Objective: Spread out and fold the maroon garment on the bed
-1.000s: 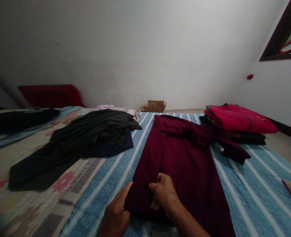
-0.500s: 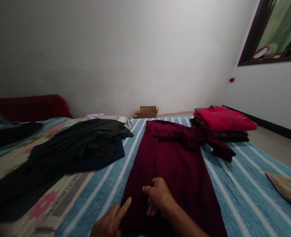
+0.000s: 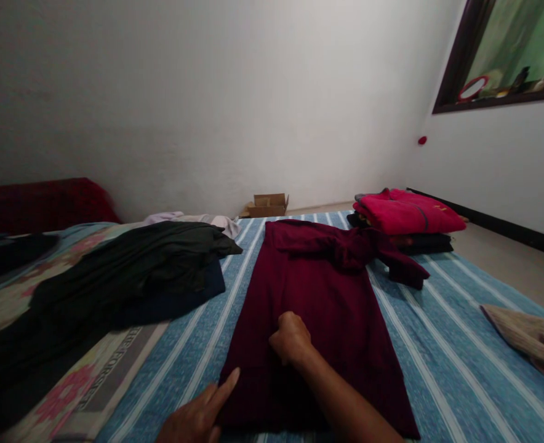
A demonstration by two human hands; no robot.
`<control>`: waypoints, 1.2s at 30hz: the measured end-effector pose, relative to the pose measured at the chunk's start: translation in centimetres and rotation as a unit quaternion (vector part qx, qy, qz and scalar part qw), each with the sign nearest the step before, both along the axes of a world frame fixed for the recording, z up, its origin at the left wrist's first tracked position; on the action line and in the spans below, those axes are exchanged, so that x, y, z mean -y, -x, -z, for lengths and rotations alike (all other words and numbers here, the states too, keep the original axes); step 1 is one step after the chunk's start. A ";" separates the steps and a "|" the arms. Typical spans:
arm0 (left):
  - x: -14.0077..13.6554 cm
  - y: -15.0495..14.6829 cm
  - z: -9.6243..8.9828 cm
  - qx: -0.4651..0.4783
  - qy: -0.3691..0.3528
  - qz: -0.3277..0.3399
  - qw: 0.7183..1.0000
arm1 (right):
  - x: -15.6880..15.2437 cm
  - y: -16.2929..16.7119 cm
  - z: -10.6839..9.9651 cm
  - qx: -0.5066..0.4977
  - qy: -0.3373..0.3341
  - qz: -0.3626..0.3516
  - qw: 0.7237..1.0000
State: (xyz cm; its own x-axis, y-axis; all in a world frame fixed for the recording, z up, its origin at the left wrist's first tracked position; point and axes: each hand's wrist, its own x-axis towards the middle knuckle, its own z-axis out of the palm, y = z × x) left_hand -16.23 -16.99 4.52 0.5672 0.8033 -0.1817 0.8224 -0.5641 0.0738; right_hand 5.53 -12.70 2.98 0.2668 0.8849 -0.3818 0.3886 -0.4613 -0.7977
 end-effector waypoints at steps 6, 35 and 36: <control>-1.2 -1.3 -6.6 0.002 0.100 0.025 0.995 | -0.3 -0.2 1.1 -0.022 0.000 -0.007 1.000; -7.8 -9.4 -1.6 0.035 0.103 0.038 0.993 | -10.7 -3.5 0.2 -0.029 -0.004 0.035 0.999; -8.4 -9.7 -2.5 0.032 0.102 0.041 0.993 | -10.8 -3.6 0.4 -0.024 -0.011 0.032 0.999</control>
State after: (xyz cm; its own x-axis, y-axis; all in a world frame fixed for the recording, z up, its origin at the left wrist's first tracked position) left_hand -6.54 -8.58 6.98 0.6446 0.7048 -0.2963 0.7645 -0.5965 0.2442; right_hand 9.08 -1.92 2.55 0.3045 0.8753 -0.3757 0.3198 -0.4655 -0.8253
